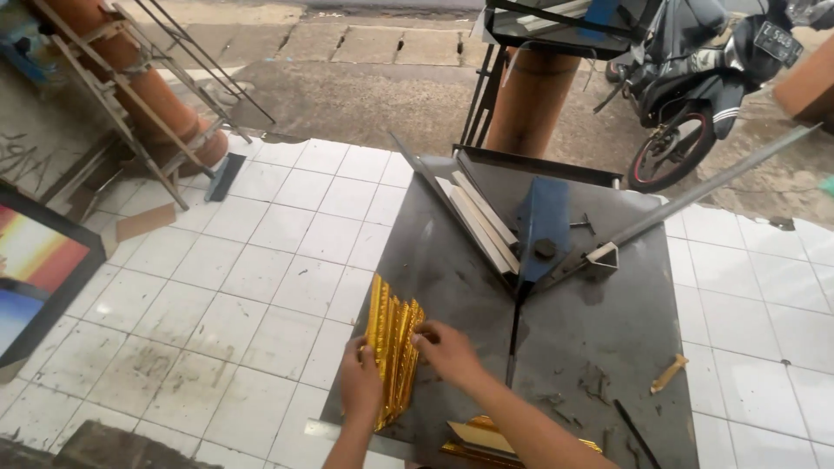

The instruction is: The person uses a miter saw to cut multiple gold-colored decorative moldings into shorter pieces. They repeatedly position each molding against the saw's fence, lower the blade to cut, and then remove the cut piece, stacking the finished pieces on the table.

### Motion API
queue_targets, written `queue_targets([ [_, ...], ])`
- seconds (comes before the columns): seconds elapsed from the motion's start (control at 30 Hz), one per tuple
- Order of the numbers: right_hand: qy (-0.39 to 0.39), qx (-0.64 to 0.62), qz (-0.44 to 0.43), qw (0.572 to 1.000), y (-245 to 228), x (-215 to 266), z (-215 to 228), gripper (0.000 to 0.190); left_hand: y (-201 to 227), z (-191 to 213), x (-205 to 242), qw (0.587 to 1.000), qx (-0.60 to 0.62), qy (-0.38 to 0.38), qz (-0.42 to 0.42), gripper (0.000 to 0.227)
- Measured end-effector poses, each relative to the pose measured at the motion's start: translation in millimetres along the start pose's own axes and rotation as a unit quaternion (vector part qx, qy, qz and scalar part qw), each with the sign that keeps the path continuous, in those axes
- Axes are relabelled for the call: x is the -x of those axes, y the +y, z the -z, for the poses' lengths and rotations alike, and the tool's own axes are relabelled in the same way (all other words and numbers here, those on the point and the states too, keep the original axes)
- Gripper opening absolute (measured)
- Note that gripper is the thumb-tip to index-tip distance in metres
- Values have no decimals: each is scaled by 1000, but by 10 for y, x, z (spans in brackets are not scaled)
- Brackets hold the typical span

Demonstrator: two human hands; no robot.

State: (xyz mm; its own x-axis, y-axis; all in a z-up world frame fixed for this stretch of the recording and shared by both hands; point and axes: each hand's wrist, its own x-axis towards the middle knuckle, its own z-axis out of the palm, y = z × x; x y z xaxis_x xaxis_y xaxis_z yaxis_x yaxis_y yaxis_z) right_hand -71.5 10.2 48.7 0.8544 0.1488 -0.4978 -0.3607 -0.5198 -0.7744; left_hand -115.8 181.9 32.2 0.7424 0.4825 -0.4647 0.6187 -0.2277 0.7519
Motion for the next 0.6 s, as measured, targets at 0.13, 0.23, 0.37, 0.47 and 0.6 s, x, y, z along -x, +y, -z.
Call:
queue_targets([
  [0.13,-24,42,-74,996,141,19,-10,49,-637,149,-505,998,-59,1,-12,40],
  [0.23,-21,61,-112,992,520,-133,-21,50,-975,-4,-697,993,-113,-5,-37,36],
  [0.37,12,115,-97,989,923,-172,144,48,-769,33,-496,978,-203,-54,13,51],
  [0.47,31,133,-89,987,1069,-59,321,49,-712,3,-543,974,-221,-21,-38,53],
  [0.6,30,128,3,991,1299,158,473,35,-386,-70,-167,972,-36,26,-232,21],
])
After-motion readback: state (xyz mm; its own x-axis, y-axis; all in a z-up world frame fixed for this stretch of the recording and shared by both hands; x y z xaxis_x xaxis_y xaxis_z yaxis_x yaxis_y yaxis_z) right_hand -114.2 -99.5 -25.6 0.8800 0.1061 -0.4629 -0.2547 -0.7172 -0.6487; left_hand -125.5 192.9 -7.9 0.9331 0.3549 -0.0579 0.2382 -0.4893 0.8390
